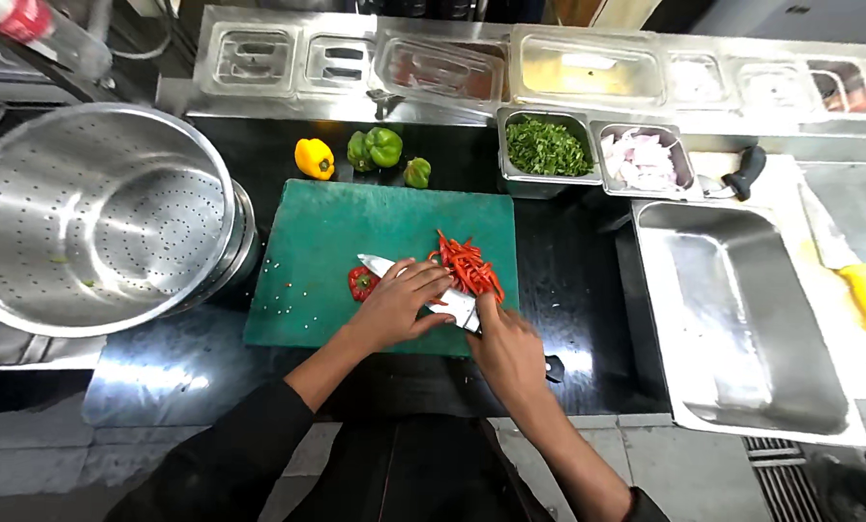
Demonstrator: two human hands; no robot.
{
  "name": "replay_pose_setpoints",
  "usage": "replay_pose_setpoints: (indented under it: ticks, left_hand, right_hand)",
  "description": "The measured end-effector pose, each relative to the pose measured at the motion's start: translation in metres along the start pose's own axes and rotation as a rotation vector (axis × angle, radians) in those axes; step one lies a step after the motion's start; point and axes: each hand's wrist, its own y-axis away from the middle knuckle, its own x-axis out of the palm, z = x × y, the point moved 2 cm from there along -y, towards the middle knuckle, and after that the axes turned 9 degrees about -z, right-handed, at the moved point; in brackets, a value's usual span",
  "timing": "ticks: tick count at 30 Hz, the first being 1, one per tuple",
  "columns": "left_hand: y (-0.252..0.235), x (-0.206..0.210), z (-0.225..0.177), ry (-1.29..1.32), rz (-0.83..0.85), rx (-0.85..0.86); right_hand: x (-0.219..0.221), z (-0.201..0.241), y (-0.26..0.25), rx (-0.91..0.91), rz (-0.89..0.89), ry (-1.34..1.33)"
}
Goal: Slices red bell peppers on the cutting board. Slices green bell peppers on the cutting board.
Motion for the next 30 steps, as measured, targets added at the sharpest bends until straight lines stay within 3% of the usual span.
replay_pose_setpoints:
  ticks: [3, 7, 9, 12, 14, 18, 21, 23, 26, 28, 30]
  left_hand:
    - [-0.016, -0.01, 0.02, 0.032, 0.037, -0.05]
    - [-0.019, -0.048, 0.054, 0.074, -0.16, -0.223]
    - [-0.011, -0.055, 0.048, 0.16, -0.243, -0.176]
    - [0.003, -0.03, 0.005, 0.215, -0.046, 0.048]
    - [0.006, -0.011, -0.011, 0.194, 0.051, 0.09]
    - [-0.006, -0.01, 0.008, 0.098, 0.082, -0.098]
    - [0.001, -0.033, 0.036, 0.139, -0.127, -0.296]
    - [0.02, -0.056, 0.056, 0.159, -0.238, -0.521]
    - [0.054, -0.073, 0.074, 0.196, -0.104, -0.833]
    - [0.068, -0.068, 0.07, 0.206, -0.008, -0.833]
    - [0.072, -0.056, 0.063, 0.17, -0.029, -0.726]
  right_hand:
    - [-0.01, -0.006, 0.007, 0.063, 0.095, -0.018]
    - [-0.014, -0.022, 0.023, 0.148, 0.184, -0.057]
    - [-0.013, -0.022, 0.026, 0.147, 0.175, -0.037]
    - [-0.012, -0.017, 0.02, 0.117, 0.155, -0.024]
    - [-0.011, -0.014, 0.014, 0.094, 0.139, -0.021]
    - [-0.017, -0.017, 0.014, 0.097, 0.151, -0.053]
    - [-0.024, -0.03, 0.023, 0.103, 0.236, -0.129]
    - [-0.022, -0.044, 0.037, 0.102, 0.349, -0.219]
    - [-0.013, -0.071, 0.062, 0.1, 0.609, -0.43]
    - [-0.008, -0.085, 0.071, 0.117, 0.801, -0.53]
    - [-0.004, -0.096, 0.07, 0.161, 0.89, -0.562]
